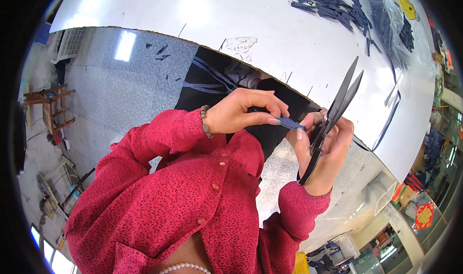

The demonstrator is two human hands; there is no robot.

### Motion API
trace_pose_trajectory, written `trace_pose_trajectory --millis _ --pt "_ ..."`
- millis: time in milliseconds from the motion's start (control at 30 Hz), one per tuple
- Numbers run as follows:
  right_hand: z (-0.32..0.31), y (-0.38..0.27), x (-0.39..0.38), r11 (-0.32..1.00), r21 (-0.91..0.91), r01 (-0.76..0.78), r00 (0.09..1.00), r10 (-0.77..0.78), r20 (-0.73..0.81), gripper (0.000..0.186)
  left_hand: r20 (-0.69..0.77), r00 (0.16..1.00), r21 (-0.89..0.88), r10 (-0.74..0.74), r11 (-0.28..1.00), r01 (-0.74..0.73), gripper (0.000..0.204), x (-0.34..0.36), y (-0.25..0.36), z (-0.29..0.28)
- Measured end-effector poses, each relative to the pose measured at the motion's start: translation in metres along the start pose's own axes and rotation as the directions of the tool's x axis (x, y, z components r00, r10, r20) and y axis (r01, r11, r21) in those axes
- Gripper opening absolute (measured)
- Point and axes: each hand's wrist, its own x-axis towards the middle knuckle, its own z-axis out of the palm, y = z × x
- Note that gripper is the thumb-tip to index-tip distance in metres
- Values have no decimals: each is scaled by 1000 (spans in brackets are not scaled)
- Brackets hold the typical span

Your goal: Cutting long blue fabric straps into smaller segments using scissors on a work table.

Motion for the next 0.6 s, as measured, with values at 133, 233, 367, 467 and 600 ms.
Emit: trace_pose_trajectory --millis 133,233,367,467,600 --pt "-3 2 -1 999 -18 -27 1000 27 -13 49 81 991 27 -107 994 105 9 0 9 -9" --pt "-4 6 0 998 -59 -35 999 33 -34 48 3 997 67 -78 995 78 8 -1 12 -10" --pt "-5 10 2 1000 -9 12 999 -13 -46 48 -99 990 -29 -99 995 96 9 -4 18 -6" --pt "-5 10 3 1000 -10 0 998 0 -64 47 -155 965 -128 -214 972 195 11 -2 30 0" --pt "-5 13 4 1000 18 -19 995 20 -98 47 -122 986 241 118 967 -86 17 1 22 -4"
